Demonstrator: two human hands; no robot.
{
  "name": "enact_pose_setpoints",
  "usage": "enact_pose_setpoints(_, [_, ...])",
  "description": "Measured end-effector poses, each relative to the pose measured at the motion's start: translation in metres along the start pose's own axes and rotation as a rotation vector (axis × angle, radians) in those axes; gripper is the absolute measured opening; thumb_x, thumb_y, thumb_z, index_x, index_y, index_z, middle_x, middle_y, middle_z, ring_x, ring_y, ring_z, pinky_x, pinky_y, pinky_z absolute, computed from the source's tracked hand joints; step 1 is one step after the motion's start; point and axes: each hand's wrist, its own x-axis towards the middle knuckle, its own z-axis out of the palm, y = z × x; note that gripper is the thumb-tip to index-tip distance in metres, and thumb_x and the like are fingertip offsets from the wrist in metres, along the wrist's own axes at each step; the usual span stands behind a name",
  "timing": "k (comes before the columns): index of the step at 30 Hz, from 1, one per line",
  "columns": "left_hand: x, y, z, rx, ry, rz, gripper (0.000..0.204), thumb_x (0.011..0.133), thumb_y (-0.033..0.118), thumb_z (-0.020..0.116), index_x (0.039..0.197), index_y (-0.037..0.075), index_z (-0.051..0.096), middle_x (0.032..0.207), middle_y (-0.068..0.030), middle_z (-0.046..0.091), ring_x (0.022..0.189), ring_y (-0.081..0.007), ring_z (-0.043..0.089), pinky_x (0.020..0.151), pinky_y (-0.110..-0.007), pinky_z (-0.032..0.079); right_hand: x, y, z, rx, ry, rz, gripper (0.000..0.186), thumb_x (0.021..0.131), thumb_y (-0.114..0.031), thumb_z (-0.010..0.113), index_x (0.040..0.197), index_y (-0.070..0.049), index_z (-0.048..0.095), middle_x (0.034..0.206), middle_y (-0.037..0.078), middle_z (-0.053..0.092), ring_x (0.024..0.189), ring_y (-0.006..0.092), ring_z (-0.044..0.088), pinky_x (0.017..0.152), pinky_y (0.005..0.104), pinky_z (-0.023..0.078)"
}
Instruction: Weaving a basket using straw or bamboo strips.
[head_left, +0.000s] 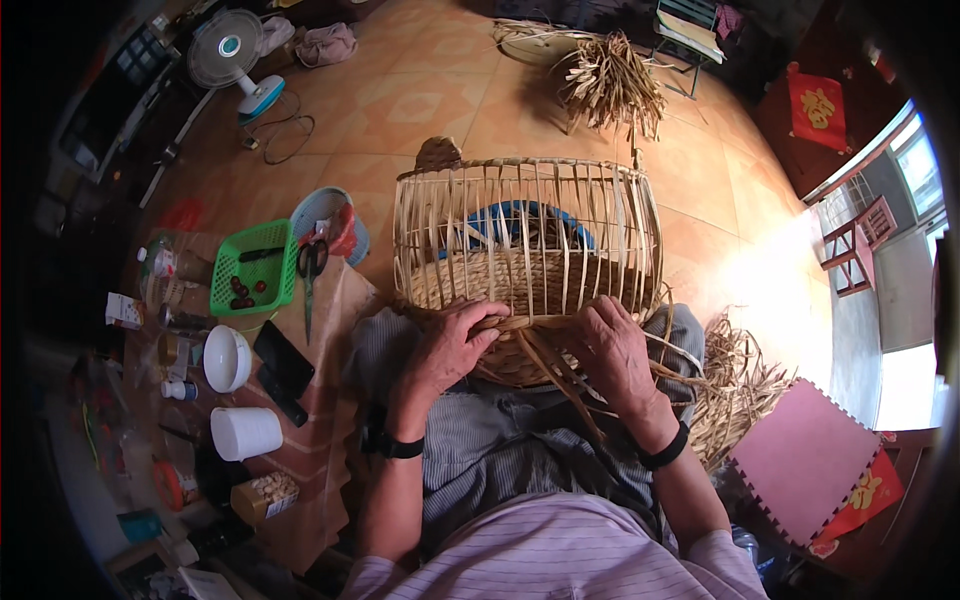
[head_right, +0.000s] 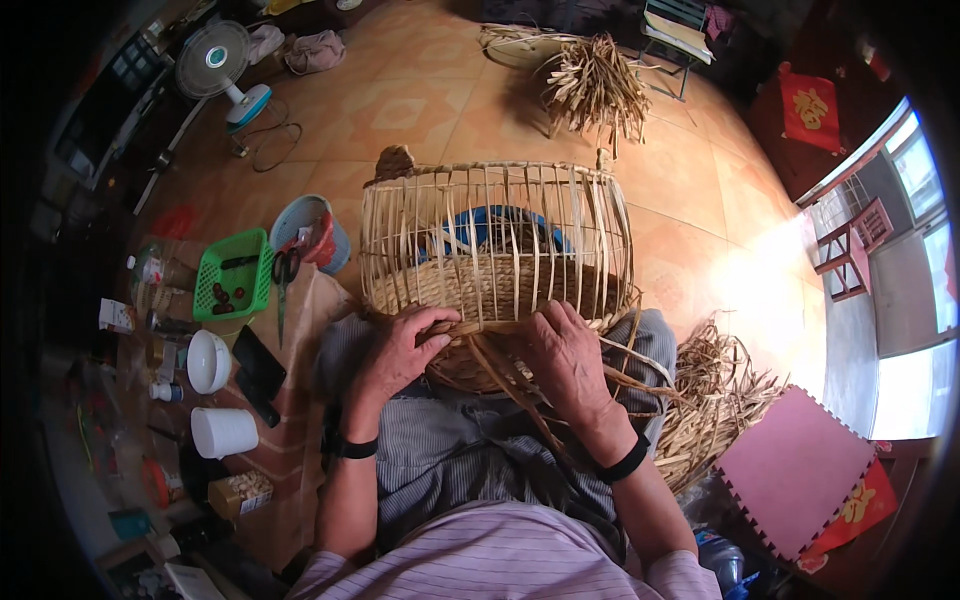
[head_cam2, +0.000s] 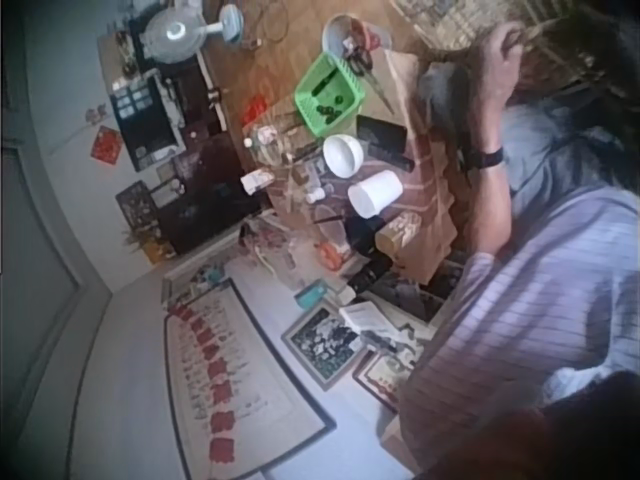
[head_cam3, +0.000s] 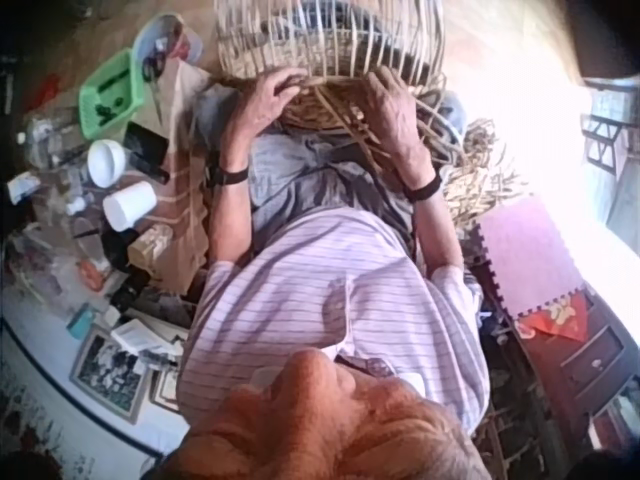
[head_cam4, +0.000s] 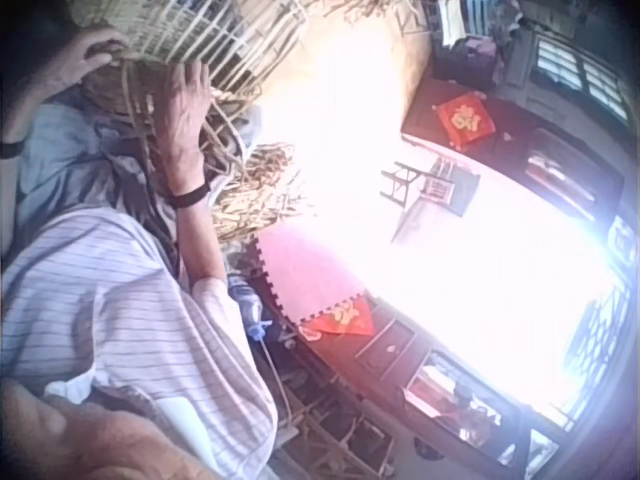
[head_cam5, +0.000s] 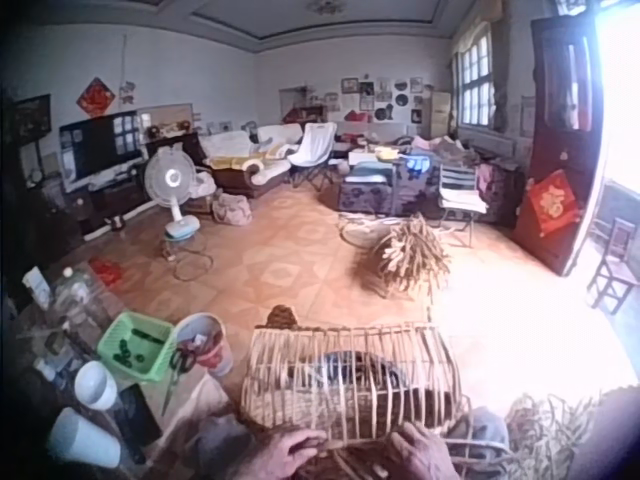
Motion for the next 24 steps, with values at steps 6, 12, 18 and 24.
enact_pose_setpoints(6, [-0.001,0.001,0.001,-0.006,0.038,-0.029,0.027,0.094,0.005,0.072,0.121,0.004,0.070,0.111,-0.0158,0.074,0.108,-0.0333,0.070,0.094,-0.041,0.055,0.006,0.001,-0.007,0.016,-0.055,-0.007,0.022,0.081,-0.011,0.078,0.098,-0.006,0.064,0.095,0.011,0.059,0.096,0.0342,0.061,0.078,0.0459,0.054])
enact_pose_setpoints(12, [-0.002,0.003,0.000,-0.084,0.046,-0.083,0.033,0.092,0.005,0.075,0.124,0.005,0.068,0.112,-0.0145,0.074,0.111,-0.0299,0.071,0.096,-0.039,0.057,0.009,0.000,-0.004,-0.015,-0.083,-0.071,0.018,0.083,-0.008,0.070,0.100,-0.006,0.063,0.096,0.010,0.059,0.095,0.0329,0.060,0.079,0.0457,0.054])
enact_pose_setpoints(18, [-0.002,-0.001,-0.003,-0.135,-0.017,-0.105,0.035,0.093,-0.001,0.070,0.127,0.002,0.066,0.123,-0.0088,0.072,0.117,-0.0215,0.068,0.103,-0.035,0.053,0.013,-0.006,-0.016,-0.210,-0.030,-0.267,0.023,0.084,-0.011,0.062,0.105,-0.002,0.059,0.097,0.012,0.056,0.094,0.0322,0.059,0.080,0.0451,0.052])
enact_pose_setpoints(24, [-0.003,0.000,-0.005,-0.125,-0.017,-0.124,0.032,0.095,0.000,0.066,0.128,0.002,0.066,0.123,-0.0097,0.072,0.117,-0.0227,0.068,0.104,-0.035,0.051,0.005,-0.020,-0.020,-0.124,-0.116,-0.185,0.022,0.084,-0.012,0.064,0.103,-0.004,0.059,0.099,0.013,0.056,0.093,0.0309,0.059,0.074,0.0426,0.054])
